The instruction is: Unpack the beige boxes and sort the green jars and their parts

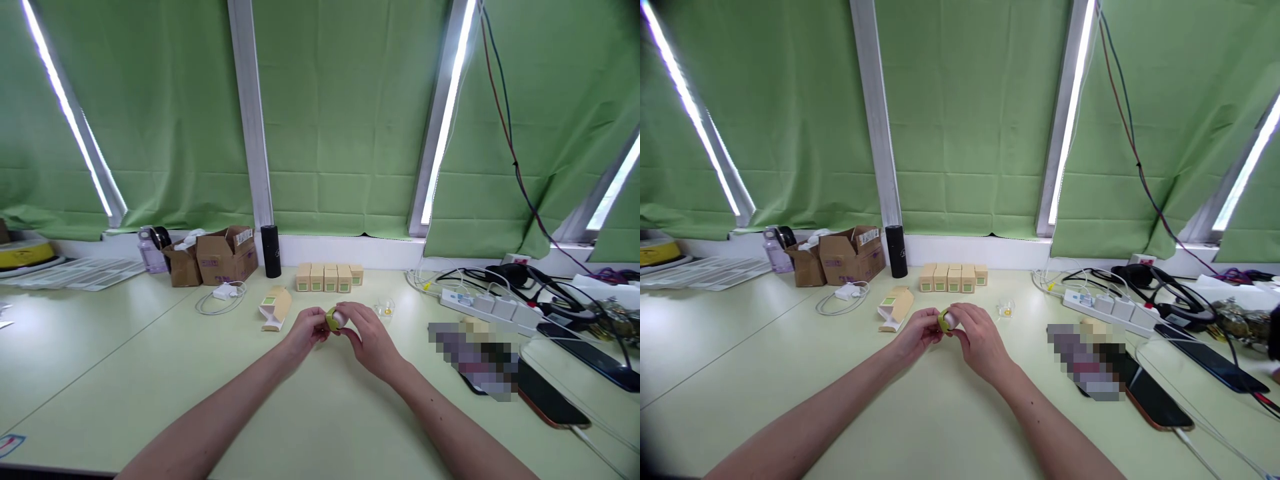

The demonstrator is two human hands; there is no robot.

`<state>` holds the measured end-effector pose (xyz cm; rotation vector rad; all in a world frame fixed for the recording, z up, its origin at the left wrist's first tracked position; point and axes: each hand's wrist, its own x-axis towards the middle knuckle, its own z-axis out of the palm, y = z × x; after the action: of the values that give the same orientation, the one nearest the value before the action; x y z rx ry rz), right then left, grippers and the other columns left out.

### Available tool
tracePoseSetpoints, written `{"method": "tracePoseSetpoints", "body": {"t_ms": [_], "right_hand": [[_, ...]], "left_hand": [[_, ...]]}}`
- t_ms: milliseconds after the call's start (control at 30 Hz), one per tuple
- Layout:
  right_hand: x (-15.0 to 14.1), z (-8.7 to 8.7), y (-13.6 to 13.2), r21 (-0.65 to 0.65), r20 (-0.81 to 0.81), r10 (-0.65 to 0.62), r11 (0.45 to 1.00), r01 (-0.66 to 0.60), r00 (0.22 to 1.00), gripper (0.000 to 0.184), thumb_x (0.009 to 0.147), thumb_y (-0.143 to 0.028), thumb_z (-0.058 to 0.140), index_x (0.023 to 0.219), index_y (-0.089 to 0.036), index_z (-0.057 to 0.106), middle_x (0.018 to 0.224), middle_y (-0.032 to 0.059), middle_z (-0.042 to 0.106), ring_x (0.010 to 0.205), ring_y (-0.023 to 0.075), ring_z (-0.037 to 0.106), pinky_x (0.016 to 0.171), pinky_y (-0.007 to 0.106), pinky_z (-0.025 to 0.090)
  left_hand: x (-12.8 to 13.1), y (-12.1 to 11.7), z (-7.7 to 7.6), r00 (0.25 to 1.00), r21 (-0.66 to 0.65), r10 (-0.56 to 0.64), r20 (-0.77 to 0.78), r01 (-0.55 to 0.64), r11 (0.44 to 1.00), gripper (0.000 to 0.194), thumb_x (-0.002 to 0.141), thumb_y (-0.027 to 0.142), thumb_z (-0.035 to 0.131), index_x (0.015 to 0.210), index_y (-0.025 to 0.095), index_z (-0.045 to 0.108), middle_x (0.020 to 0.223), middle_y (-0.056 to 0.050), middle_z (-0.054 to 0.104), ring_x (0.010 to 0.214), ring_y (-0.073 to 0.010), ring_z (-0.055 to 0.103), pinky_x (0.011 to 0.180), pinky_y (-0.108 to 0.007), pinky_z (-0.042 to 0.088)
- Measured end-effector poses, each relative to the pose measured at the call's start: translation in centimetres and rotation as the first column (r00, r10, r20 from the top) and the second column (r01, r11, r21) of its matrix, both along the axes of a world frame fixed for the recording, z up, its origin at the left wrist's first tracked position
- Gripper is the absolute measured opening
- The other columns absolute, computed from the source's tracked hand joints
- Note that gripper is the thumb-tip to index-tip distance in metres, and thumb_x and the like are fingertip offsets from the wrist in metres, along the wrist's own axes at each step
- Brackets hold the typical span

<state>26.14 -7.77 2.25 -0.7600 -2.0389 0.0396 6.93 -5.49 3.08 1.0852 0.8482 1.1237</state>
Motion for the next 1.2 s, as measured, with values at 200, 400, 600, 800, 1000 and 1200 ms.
{"method": "tracePoseSetpoints", "body": {"t_ms": [200,400,600,800,1000,1200], "right_hand": [[-0.3,0.1,0.2,-0.371,-0.372,0.000,0.917,-0.149,0.928,0.030,0.093,-0.031,0.064,0.123,-0.027,0.063,0.119,0.0074,0.072,0.109,0.0254,0.068,0.098,0.048,0.055],[-0.4,0.2,0.9,-0.495,-0.794,-0.033,0.616,-0.613,0.607,0.046,0.083,-0.059,0.076,0.109,-0.022,0.069,0.116,0.0116,0.074,0.106,0.0274,0.071,0.085,0.040,0.056],[0.1,0.0,1.2,-0.498,-0.850,-0.112,0.491,-0.715,0.515,0.046,0.077,-0.059,0.081,0.098,-0.020,0.072,0.106,0.0118,0.078,0.103,0.0285,0.074,0.080,0.038,0.055],[0.3,-0.3,1.6,-0.532,-0.786,-0.101,0.612,-0.585,0.610,0.047,0.078,-0.061,0.080,0.103,-0.023,0.069,0.111,0.0101,0.076,0.101,0.0279,0.073,0.080,0.040,0.056],[0.1,-0.5,1.3,-0.489,-0.552,-0.123,0.849,-0.200,0.825,0.034,0.085,-0.048,0.076,0.103,-0.023,0.064,0.106,0.0080,0.074,0.098,0.0249,0.069,0.091,0.044,0.055],[0.0,-0.8,0.4,-0.112,-0.230,-0.124,0.989,0.100,0.965,0.020,0.096,-0.026,0.060,0.116,-0.026,0.060,0.117,0.0110,0.066,0.106,0.0281,0.066,0.088,0.047,0.057]], "left_hand": [[-0.1,-0.3,0.6,0.999,0.021,-0.038,-0.009,0.038,0.999,0.043,0.079,0.058,0.071,0.075,0.017,0.061,0.065,-0.011,0.073,0.058,-0.0176,0.063,0.054,-0.026,0.032],[-0.4,0.2,0.3,0.997,0.045,0.049,-0.052,-0.046,0.998,0.051,0.080,0.066,0.067,0.066,0.019,0.054,0.061,-0.011,0.071,0.052,-0.0149,0.054,0.051,-0.025,0.028],[-0.6,0.7,-0.1,0.990,0.078,0.115,-0.084,-0.109,0.991,0.050,0.080,0.066,0.066,0.065,0.019,0.053,0.062,-0.011,0.071,0.052,-0.0143,0.052,0.050,-0.025,0.028],[-0.4,0.6,-0.2,0.968,0.200,0.191,-0.161,-0.157,0.967,0.044,0.080,0.062,0.068,0.075,0.020,0.056,0.064,-0.007,0.069,0.057,-0.0152,0.052,0.051,-0.025,0.031],[-0.1,-0.6,0.5,0.858,0.559,0.429,-0.283,-0.215,0.801,0.029,0.087,0.046,0.069,0.103,0.022,0.063,0.094,-0.008,0.071,0.090,-0.0218,0.064,0.068,-0.029,0.045],[0.6,-2.5,1.1,0.845,0.630,0.414,-0.339,-0.123,0.767,0.042,0.086,0.040,0.072,0.124,0.025,0.064,0.117,-0.012,0.067,0.092,-0.0235,0.060,0.064,-0.031,0.048]]}}
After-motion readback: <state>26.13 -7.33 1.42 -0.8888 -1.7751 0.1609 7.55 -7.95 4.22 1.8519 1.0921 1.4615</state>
